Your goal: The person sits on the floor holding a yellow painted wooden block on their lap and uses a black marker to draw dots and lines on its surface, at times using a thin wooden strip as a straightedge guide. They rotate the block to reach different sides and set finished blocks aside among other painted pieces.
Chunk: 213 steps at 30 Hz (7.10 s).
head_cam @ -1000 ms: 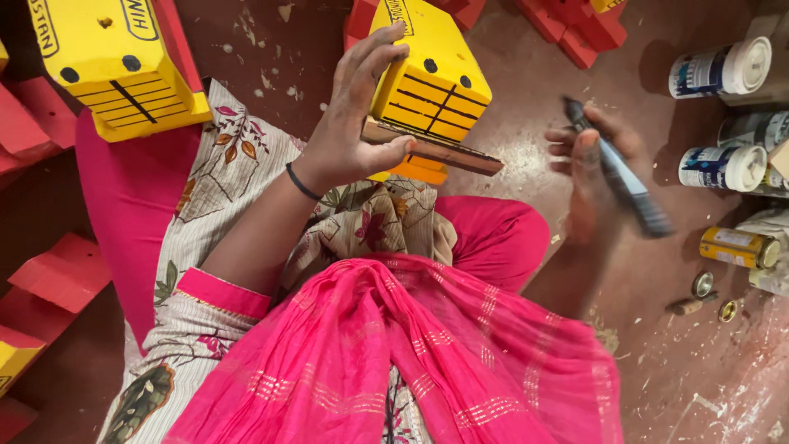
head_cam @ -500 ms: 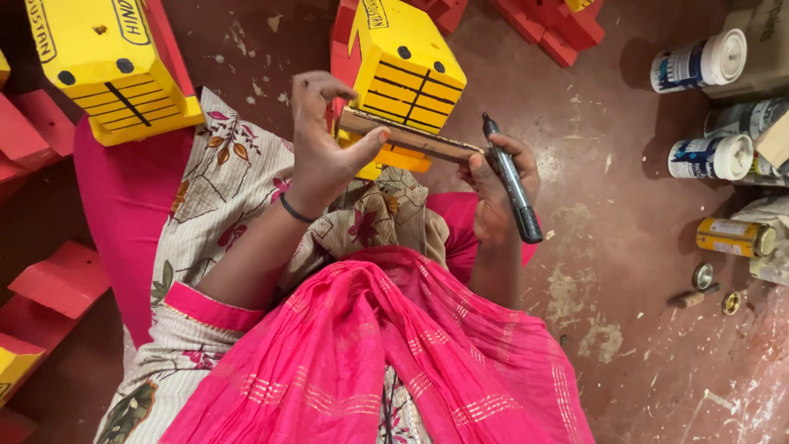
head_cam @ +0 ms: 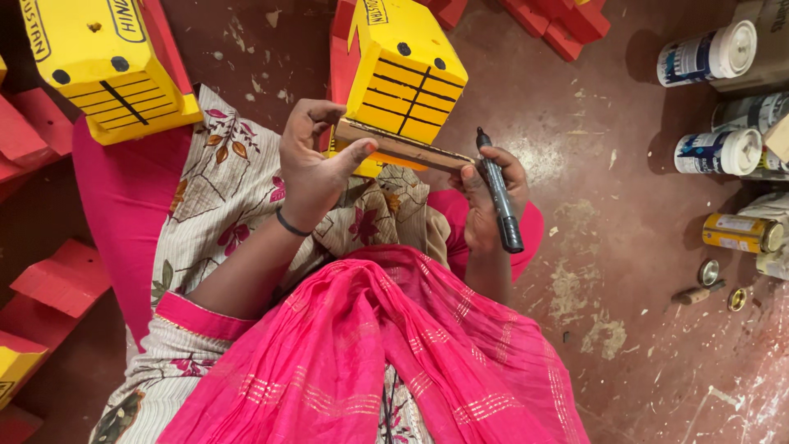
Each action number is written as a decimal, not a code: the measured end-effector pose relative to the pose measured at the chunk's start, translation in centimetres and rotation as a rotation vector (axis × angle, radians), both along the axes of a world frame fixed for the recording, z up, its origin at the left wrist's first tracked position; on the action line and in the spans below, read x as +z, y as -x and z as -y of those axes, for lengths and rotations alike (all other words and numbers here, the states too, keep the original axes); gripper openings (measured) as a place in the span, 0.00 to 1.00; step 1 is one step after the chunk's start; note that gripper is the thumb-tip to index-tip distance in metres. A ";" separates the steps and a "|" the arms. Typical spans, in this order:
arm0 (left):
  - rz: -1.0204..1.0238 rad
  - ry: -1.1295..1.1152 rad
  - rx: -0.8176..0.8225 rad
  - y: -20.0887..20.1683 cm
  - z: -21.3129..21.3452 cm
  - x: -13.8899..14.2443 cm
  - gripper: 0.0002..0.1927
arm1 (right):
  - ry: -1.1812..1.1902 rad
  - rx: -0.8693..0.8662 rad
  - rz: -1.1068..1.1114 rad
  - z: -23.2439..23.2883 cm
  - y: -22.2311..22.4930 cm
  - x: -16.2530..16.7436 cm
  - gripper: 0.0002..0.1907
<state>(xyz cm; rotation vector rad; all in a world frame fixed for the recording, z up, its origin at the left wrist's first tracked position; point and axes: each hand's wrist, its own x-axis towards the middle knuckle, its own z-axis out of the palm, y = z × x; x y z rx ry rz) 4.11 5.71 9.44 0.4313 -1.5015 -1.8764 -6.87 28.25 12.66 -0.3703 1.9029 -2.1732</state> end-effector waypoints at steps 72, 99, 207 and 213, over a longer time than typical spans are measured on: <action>-0.049 0.426 -0.192 2.8 3.5 -0.2 0.49 | -0.297 -0.024 -0.147 0.8 0.2 2.0 0.19; -0.003 0.368 -0.248 2.6 3.8 0.3 0.55 | -0.317 0.045 -0.106 0.0 0.7 1.6 0.17; 0.093 0.573 -0.131 2.1 2.7 0.0 0.51 | -0.677 0.764 -0.570 12.1 5.1 13.2 0.06; 0.075 0.579 -0.121 2.1 2.7 0.0 0.52 | -0.714 0.706 -0.547 11.0 5.2 13.3 0.05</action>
